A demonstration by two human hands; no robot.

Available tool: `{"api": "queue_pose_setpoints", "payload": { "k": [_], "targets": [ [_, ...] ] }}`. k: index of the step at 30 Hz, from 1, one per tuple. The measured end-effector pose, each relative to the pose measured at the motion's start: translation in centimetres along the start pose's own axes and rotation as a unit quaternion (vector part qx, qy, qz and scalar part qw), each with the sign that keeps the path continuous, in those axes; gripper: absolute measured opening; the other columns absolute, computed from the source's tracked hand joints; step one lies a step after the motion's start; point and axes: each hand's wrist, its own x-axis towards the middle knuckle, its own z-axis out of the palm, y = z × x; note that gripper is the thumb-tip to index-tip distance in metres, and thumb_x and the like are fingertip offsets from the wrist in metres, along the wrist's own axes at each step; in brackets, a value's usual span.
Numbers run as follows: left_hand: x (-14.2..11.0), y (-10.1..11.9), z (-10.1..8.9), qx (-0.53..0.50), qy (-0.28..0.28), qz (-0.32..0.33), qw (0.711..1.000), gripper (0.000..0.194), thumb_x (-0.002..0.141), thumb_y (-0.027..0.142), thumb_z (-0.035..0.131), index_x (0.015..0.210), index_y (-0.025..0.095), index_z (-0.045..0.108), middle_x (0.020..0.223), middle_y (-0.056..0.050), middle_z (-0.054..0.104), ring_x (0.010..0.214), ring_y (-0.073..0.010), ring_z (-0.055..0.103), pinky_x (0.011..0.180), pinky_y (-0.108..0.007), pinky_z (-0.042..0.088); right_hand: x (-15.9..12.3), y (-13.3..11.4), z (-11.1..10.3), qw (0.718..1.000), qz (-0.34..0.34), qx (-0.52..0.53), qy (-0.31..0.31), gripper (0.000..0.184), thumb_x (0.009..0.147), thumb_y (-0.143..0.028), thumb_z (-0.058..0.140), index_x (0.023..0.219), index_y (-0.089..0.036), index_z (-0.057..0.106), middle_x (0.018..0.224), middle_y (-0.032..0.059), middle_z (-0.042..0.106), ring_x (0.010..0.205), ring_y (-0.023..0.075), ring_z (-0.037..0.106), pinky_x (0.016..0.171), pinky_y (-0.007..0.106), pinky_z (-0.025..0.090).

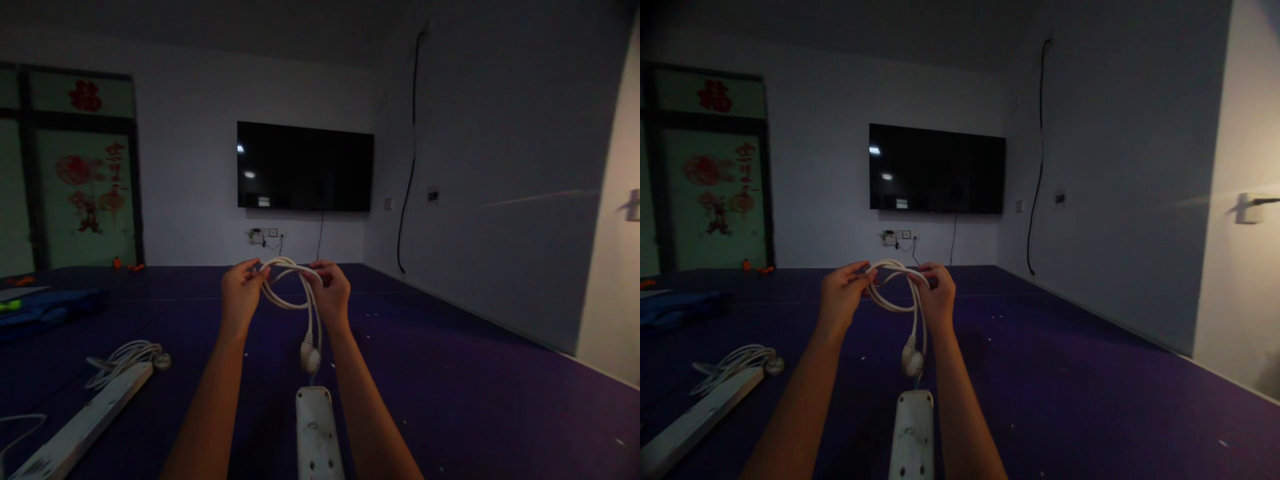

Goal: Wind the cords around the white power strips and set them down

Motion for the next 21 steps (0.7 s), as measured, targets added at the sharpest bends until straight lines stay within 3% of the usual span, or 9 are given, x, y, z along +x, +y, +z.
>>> {"api": "queue_pose_setpoints", "payload": {
  "k": [3,8,15,18,21],
  "targets": [
    [0.4,-0.6,-0.1,-0.029,0.025,-0.012,0.999,0.049,0.063,0.029,0.069,0.107,0.008,0.064,0.063,-0.004,0.067,0.056,-0.0182,0.065,0.051,-0.026,0.048,-0.2,0.1,0.3,0.999,0.019,0.028,0.042,0.027,0.067,-0.038,0.071,0.066,-0.02,0.051,0.076,0.001,0.06,0.069,0.0138,0.058,0.061,0.025,0.046],
    [0.9,-1.8,-0.1,-0.012,0.081,0.032,0.996,0.044,0.064,0.034,0.067,0.099,0.009,0.068,0.062,-0.004,0.067,0.054,-0.017,0.062,0.048,-0.024,0.046,-0.9,0.5,1.4,0.987,0.07,0.075,0.125,0.032,0.069,-0.043,0.069,0.069,-0.021,0.046,0.066,-0.0034,0.056,0.052,0.0095,0.052,0.048,0.021,0.041],
    [1.2,-3.1,0.1,-0.011,0.067,0.02,0.998,0.035,0.065,0.035,0.063,0.089,0.01,0.069,0.061,-0.004,0.066,0.052,-0.0171,0.063,0.046,-0.024,0.047,-1.1,3.0,2.2,0.938,0.128,0.137,0.293,0.038,0.071,-0.053,0.064,0.073,-0.023,0.041,0.057,-0.0062,0.053,0.045,0.0078,0.05,0.041,0.019,0.039],
    [1.0,-3.2,0.5,-0.004,0.048,0.022,0.999,0.031,0.066,0.035,0.062,0.084,0.011,0.069,0.06,-0.004,0.065,0.051,-0.0163,0.062,0.047,-0.024,0.047,-0.7,4.1,1.4,0.929,0.143,0.161,0.301,0.039,0.071,-0.054,0.064,0.071,-0.024,0.038,0.055,-0.0074,0.052,0.044,0.0075,0.051,0.039,0.019,0.039],
    [0.4,-2.7,1.1,0.007,0.035,0.045,0.998,0.03,0.069,0.034,0.061,0.085,0.012,0.07,0.061,-0.003,0.066,0.052,-0.0154,0.062,0.05,-0.024,0.048,-0.2,4.5,0.5,0.924,0.207,0.17,0.272,0.038,0.068,-0.049,0.069,0.071,-0.023,0.041,0.052,-0.0082,0.052,0.043,0.0072,0.053,0.038,0.017,0.039]
  ]
}}
